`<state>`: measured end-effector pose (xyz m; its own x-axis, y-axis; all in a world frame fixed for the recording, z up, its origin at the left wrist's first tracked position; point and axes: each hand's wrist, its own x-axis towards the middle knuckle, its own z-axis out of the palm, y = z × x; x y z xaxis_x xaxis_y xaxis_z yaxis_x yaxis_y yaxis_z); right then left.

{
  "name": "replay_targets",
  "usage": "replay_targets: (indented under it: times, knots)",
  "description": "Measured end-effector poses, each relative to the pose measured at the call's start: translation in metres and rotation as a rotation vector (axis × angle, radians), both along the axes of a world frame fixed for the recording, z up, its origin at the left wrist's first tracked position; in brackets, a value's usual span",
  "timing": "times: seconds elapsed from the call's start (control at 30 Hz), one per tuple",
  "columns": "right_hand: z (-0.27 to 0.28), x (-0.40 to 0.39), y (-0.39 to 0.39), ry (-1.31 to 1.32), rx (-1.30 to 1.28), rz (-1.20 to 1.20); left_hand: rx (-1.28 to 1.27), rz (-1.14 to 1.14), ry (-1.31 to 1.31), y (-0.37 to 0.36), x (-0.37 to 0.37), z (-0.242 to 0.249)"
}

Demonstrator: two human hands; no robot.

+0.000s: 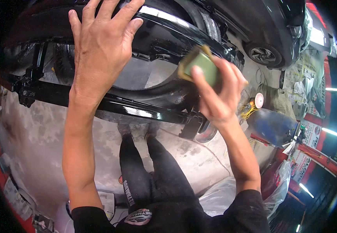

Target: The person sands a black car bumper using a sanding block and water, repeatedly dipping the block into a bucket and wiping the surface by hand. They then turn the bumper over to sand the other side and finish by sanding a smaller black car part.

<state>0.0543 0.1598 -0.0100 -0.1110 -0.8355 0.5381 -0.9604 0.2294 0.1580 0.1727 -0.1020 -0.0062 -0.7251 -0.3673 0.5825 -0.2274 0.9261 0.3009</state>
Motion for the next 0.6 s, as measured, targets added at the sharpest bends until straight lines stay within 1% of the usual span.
replay_targets:
  times: [0.03,0.07,0.1,0.13,0.2,0.23,0.27,0.33,0.37,0.4,0.43,0.5,0.53,0.6]
  knots:
    - [-0.002,0.0,0.013,0.021,-0.028,-0.019,0.005,0.005,0.002,0.001,-0.001,-0.002]
    - [-0.004,-0.001,0.019,0.043,-0.057,-0.04,-0.034,0.039,-0.053,0.002,-0.002,-0.003]
    - [-0.005,-0.003,0.014,0.048,-0.087,-0.021,-0.074,0.07,-0.11,0.003,-0.004,-0.004]
    - [-0.006,-0.005,0.0,0.048,-0.088,-0.022,-0.076,0.07,-0.11,0.003,-0.004,-0.002]
    - [-0.003,-0.002,-0.039,-0.005,-0.077,0.08,0.066,-0.009,-0.062,0.002,-0.003,0.003]
    - [0.003,0.004,-0.052,0.0,-0.018,0.082,0.059,-0.009,-0.064,0.002,-0.003,0.004]
    - [0.0,0.003,-0.056,0.023,-0.038,0.103,0.052,-0.021,-0.05,0.001,-0.002,0.003]
    - [-0.008,-0.01,-0.037,0.052,-0.076,0.124,0.05,-0.025,-0.028,0.0,0.0,0.003]
    - [-0.005,-0.008,-0.023,0.054,-0.02,0.062,0.047,-0.026,-0.036,0.0,-0.001,0.002]
    - [-0.003,-0.006,-0.027,0.074,-0.025,0.068,0.042,-0.021,-0.045,-0.001,-0.001,0.001]
    - [-0.003,-0.004,-0.034,0.052,-0.028,0.074,-0.019,-0.003,-0.041,-0.001,-0.002,-0.001]
    - [0.001,0.004,-0.055,0.005,-0.021,0.104,0.018,-0.015,-0.005,0.001,-0.003,-0.001]
    - [-0.002,0.001,-0.065,0.069,-0.035,0.146,0.047,-0.029,0.024,0.001,-0.003,-0.001]
    - [0.0,0.001,-0.055,0.023,-0.02,0.134,0.044,-0.036,0.012,0.0,-0.001,0.001]
